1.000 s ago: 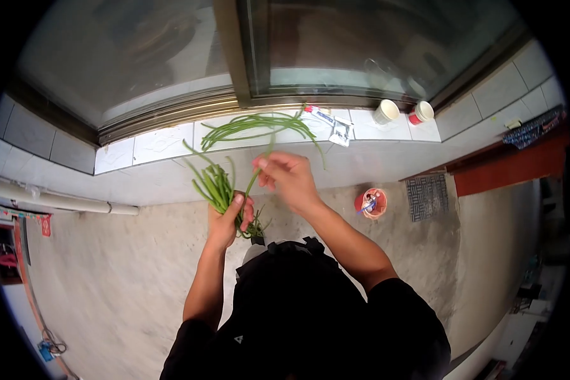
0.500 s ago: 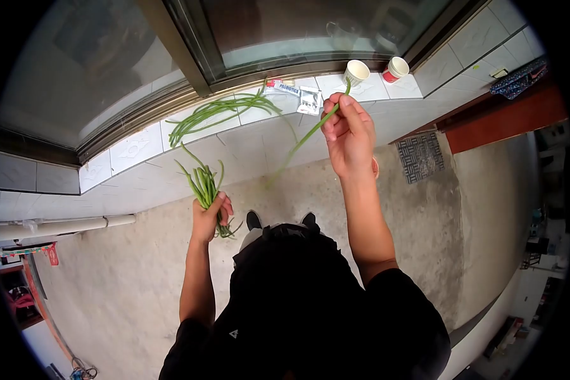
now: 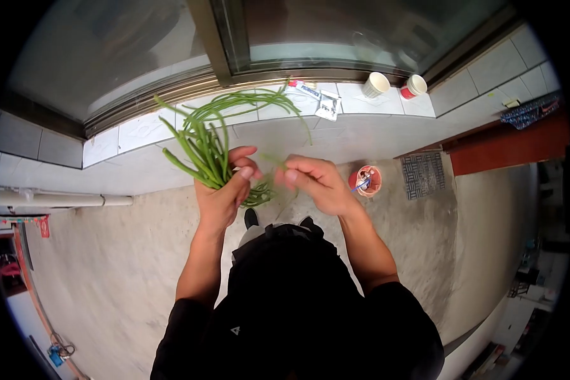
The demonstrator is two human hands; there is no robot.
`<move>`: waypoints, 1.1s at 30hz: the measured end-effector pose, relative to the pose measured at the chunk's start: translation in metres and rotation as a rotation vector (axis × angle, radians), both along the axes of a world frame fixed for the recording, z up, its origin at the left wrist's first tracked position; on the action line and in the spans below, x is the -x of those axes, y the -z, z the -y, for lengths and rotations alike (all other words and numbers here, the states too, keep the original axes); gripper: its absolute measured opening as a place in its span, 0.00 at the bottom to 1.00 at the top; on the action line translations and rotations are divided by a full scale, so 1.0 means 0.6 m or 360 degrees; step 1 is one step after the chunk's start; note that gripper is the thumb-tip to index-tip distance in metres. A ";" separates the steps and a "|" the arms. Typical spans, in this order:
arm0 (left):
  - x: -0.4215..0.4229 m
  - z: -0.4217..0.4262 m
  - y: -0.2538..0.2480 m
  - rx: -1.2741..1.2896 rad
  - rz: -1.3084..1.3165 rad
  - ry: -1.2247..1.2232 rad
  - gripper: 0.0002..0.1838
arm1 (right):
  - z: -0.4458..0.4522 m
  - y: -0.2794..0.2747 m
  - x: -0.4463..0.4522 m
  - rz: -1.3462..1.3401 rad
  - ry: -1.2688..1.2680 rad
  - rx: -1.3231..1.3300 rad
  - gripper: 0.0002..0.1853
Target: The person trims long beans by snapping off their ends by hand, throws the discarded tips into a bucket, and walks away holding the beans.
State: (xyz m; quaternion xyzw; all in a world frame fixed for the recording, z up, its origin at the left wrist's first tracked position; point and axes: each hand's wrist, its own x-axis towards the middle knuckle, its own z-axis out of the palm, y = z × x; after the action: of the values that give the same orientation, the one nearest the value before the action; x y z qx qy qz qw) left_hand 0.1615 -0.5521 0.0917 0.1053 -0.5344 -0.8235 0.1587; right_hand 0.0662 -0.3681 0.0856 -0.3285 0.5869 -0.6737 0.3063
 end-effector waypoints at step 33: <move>-0.108 0.304 0.127 -0.0057 -0.0035 -0.0858 0.13 | -0.085 0.076 0.073 0.0821 0.0066 0.0038 0.10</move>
State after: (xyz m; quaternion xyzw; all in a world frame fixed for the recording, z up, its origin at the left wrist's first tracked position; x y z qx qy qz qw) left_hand 0.2262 -0.7344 0.0156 0.2378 -0.4707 -0.7619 0.3761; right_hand 0.0222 -0.3172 0.0403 -0.1372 0.4879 -0.7483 0.4280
